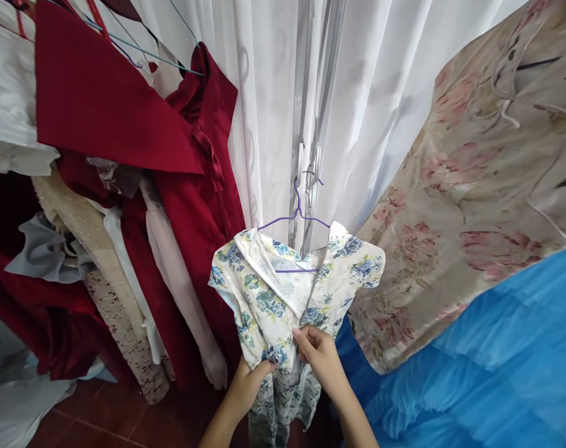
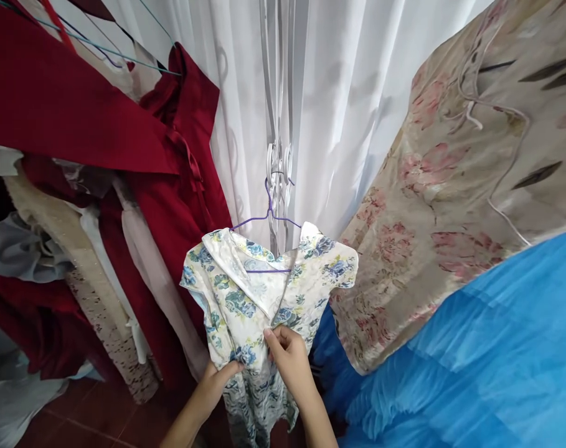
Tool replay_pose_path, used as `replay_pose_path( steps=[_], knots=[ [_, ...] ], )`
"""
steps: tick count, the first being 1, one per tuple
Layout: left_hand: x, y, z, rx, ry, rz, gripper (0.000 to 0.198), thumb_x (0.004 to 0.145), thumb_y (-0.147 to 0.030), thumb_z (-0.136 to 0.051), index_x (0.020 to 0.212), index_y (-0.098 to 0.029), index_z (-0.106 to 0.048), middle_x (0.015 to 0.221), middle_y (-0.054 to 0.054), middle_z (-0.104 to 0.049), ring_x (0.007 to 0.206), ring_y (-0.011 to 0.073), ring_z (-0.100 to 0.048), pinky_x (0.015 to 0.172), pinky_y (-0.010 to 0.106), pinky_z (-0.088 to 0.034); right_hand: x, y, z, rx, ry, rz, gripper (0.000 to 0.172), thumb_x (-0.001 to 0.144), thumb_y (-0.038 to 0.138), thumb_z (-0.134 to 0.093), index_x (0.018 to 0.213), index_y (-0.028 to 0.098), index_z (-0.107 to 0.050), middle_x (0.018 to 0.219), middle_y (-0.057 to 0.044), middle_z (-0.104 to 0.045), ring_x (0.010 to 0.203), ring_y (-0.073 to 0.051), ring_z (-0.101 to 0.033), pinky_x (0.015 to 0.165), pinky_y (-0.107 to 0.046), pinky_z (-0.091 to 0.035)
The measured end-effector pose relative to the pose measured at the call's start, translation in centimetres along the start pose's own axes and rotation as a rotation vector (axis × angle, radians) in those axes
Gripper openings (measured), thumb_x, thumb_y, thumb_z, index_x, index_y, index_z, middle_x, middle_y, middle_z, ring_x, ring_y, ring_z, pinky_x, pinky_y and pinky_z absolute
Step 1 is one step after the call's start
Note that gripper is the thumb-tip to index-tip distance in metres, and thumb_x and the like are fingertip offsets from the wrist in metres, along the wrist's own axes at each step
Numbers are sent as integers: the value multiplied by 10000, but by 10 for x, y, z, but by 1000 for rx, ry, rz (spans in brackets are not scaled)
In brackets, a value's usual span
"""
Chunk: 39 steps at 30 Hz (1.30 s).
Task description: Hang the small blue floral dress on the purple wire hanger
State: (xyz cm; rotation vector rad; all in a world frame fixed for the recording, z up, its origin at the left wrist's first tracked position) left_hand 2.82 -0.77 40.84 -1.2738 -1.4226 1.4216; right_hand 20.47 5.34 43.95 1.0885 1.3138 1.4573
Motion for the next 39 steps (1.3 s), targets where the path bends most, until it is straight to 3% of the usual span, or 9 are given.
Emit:
replay_pose_path(
  steps=[5,11,17,20,22,23,28,32,39],
  knots=[
    [7,-13,-11,35,121,-32,460,687,-240,-676,1138,-159,-715,957,76,-773,1103,326,-660,1114,491,-410,5,3,3,-139,-97,20,394,874,481,-618,614,208,-504,504,25,-511,492,-143,-483,520,-254,-339],
    [7,0,-8,25,143,-1,372,681,-295,-691,1035,-187,-730,943,68,-763,1156,327,-635,1080,451,-444,4,0,-8,-122,-124,15,323,876,473,-608,713,198,-561,538,29,-504,500,-145,-460,499,-247,-303],
    [38,3,20,-85,-259,-45,442,647,-274,-723,1065,-148,-654,1020,96,-728,1042,336,-662,959,451,-504,-2,-1,0,24,-17,-67,363,906,451,-565,654,205,-476,463,84,-371,427,-86,-280,459,-237,-194],
    [50,-14,30,-67,-497,-357,459,747,-325,-711,1168,-200,-577,1167,81,-646,1118,279,-611,964,378,-487,-6,-4,14,15,-8,-115,361,895,456,-578,656,192,-518,412,85,-393,388,-82,-293,450,-232,-209],
    [48,-23,22,17,-554,-544,417,789,-341,-712,1161,-221,-564,1184,72,-605,1138,252,-580,973,342,-467,-8,-5,20,17,-30,-122,379,873,483,-612,648,192,-519,412,79,-413,387,-83,-317,449,-228,-226],
    [45,-25,12,88,-499,-580,366,809,-337,-706,1131,-219,-577,1159,71,-607,1120,246,-582,968,335,-464,-9,-5,22,22,-38,-120,395,863,503,-626,644,193,-517,415,76,-420,388,-84,-325,449,-228,-233],
    [20,-13,-60,328,51,-527,257,876,-275,-639,1119,-209,-586,1074,77,-656,1038,241,-624,928,338,-478,-15,0,19,23,-21,-89,423,863,546,-647,683,170,-579,439,60,-462,394,-88,-362,454,-228,-261],
    [15,-9,-84,339,62,-497,81,914,-266,-572,946,-192,-570,890,49,-659,869,212,-639,799,301,-486,-20,5,17,-6,-19,-55,421,876,542,-642,715,155,-607,476,45,-498,414,-93,-401,454,-221,-279],
    [17,-18,-76,430,136,-593,140,910,-201,-539,771,-194,-534,766,19,-597,749,173,-592,725,263,-443,4,48,26,90,-76,13,412,845,536,-682,692,161,-607,421,51,-497,385,-86,-362,444,-232,-261]
  ],
)
Point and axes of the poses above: each hand's wrist, its own x-axis towards the middle knuckle, its own z-axis out of the back of the hand, y = z × x, the point moved 2 cm from there along x, towards the middle knuckle
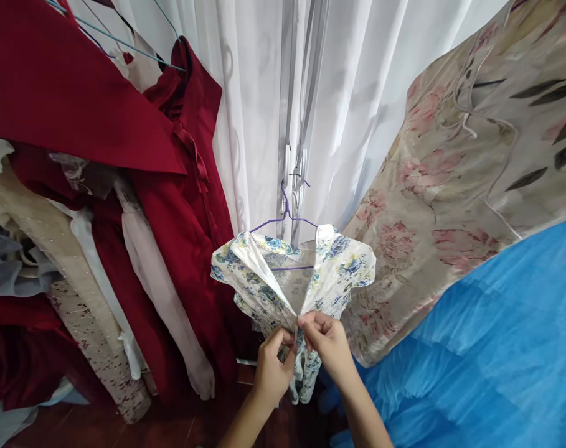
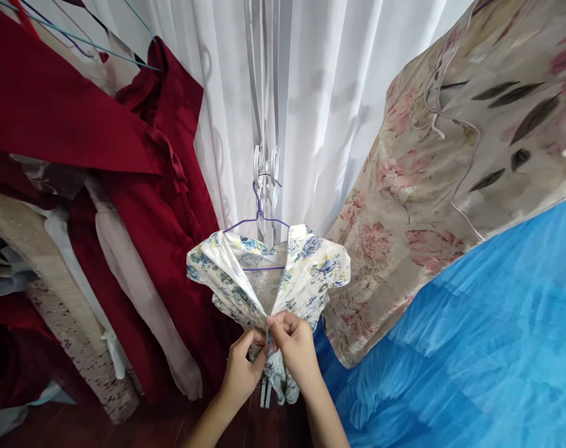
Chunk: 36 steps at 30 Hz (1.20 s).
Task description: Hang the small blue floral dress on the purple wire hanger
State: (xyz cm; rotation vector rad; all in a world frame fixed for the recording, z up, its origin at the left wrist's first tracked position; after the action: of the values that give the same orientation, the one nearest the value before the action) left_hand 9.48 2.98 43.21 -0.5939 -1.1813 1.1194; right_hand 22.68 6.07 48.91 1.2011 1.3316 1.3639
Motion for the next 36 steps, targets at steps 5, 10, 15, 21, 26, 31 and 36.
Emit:
replay_pose_path(
  steps=[5,10,15,21,26,31,36],
  knots=[
    [-4,5,-1,45,52,-24,135,870,-156,-531,748,-202,-495,750,8,-547,727,167,-573,691,252,-425,49,61,-8,29,-70,165,403,813,505,-713,630,166,-594,414,49,-509,383,-77,-349,432,-230,-254],
    [3,14,0,127,129,-53,134,841,-110,-508,746,-204,-495,761,11,-553,740,173,-575,697,266,-423,90,106,-19,84,-102,299,354,818,424,-714,609,162,-599,433,46,-510,416,-77,-389,458,-226,-299],
    [22,32,8,172,291,-32,135,733,-57,-571,729,-192,-560,767,25,-625,733,189,-612,688,280,-453,96,116,-26,137,-175,362,310,843,428,-695,726,146,-639,458,60,-513,413,-65,-379,450,-212,-281],
    [106,-31,78,52,136,-250,187,926,-208,-587,1104,-203,-644,880,25,-681,842,180,-655,813,290,-502,82,109,-30,122,-173,341,271,884,421,-658,784,171,-622,456,74,-492,422,-78,-389,470,-220,-281],
    [169,-106,103,159,67,-491,254,993,-239,-519,1216,-221,-640,989,34,-662,837,158,-632,794,281,-497,77,112,-32,82,-155,387,260,897,399,-645,778,170,-611,494,63,-490,447,-81,-386,476,-223,-273],
    [185,-126,107,245,-7,-628,159,991,-240,-523,953,-183,-666,909,41,-639,866,172,-616,805,282,-475,84,91,-31,-29,-293,435,306,883,401,-653,705,182,-537,527,75,-408,454,-66,-296,456,-220,-193],
    [206,-80,155,-33,-443,-397,156,965,-304,-574,967,-177,-664,923,37,-657,913,167,-624,849,253,-472,82,58,-28,-42,-254,352,335,876,419,-658,678,191,-513,509,86,-369,443,-66,-264,449,-224,-171]
  ],
)
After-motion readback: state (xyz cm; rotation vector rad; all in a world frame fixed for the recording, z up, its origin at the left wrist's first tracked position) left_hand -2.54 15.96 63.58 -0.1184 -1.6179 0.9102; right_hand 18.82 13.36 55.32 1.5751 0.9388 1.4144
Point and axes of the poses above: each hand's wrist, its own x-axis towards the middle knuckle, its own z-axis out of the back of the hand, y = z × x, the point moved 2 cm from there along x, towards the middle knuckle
